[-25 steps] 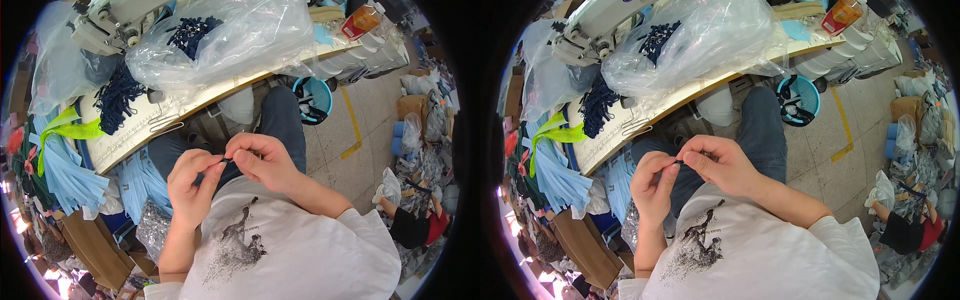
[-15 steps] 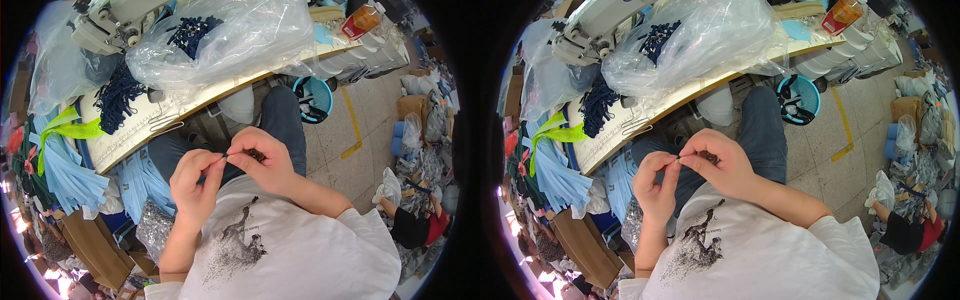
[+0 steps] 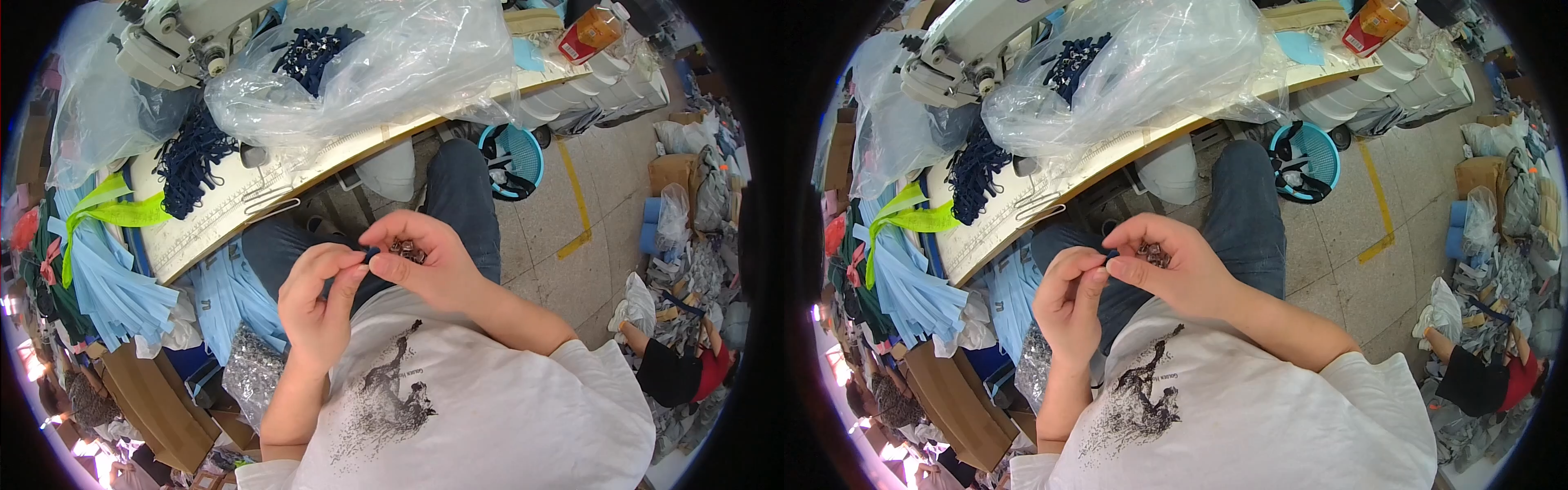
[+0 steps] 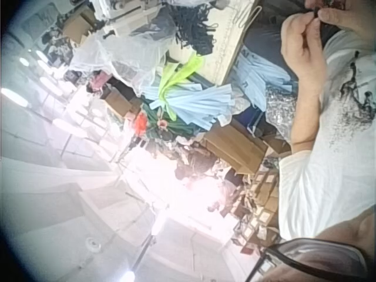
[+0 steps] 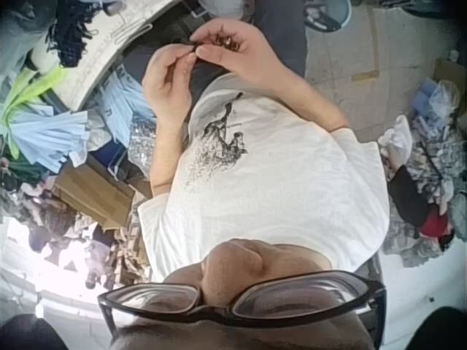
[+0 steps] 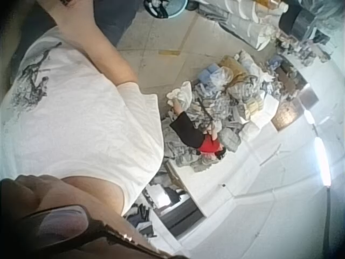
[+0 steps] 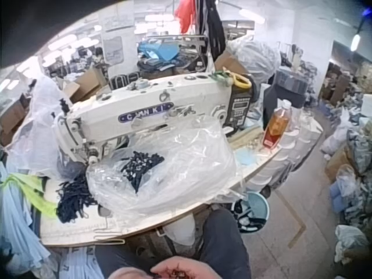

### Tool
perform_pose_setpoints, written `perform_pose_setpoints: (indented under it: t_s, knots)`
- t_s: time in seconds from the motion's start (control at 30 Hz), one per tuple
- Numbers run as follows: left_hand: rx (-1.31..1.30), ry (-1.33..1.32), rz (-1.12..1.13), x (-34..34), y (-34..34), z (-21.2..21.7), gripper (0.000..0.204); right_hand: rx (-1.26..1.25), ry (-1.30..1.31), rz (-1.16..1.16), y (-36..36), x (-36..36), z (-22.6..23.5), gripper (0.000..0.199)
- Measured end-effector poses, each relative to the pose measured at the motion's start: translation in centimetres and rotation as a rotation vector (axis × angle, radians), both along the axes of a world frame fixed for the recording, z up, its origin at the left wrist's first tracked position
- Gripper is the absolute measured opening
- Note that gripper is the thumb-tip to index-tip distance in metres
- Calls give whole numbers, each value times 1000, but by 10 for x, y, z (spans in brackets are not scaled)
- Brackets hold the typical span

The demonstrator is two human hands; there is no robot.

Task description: Threading small metal buckles or sliders onto narrow blue fabric straps.

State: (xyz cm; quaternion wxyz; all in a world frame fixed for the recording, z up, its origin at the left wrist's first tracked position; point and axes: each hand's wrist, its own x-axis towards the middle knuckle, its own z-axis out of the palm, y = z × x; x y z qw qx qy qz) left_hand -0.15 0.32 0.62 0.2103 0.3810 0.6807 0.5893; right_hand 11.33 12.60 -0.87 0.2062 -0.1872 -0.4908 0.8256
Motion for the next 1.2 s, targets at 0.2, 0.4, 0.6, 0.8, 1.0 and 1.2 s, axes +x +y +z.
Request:
perform_pose_setpoints:
  t_s: [0.2, 0.4, 0.6, 0.8, 1.0, 1.2]
  knots:
    - [7, -39, -27, 0, -2, 3, 24, -123, -65, 85, 6, 5, 4, 15]
    - [-66, 350, 14, -6, 3, 6, 28, -130, -43, 58, 4, 4, 2, 14]
    - [115, -61, -9, 1, -2, 1, 26, -411, 13, 142, 7, 8, -1, 14]
    - [257, -325, -53, 3, -9, -11, 28, -589, 16, 33, 3, 3, 2, 15]
    - [245, -448, -101, 5, -5, -6, 29, -459, 11, 1, -1, 2, 2, 13]
    - [108, -226, -113, 1, -1, -1, 27, -275, -38, -81, -1, 3, 7, 12]
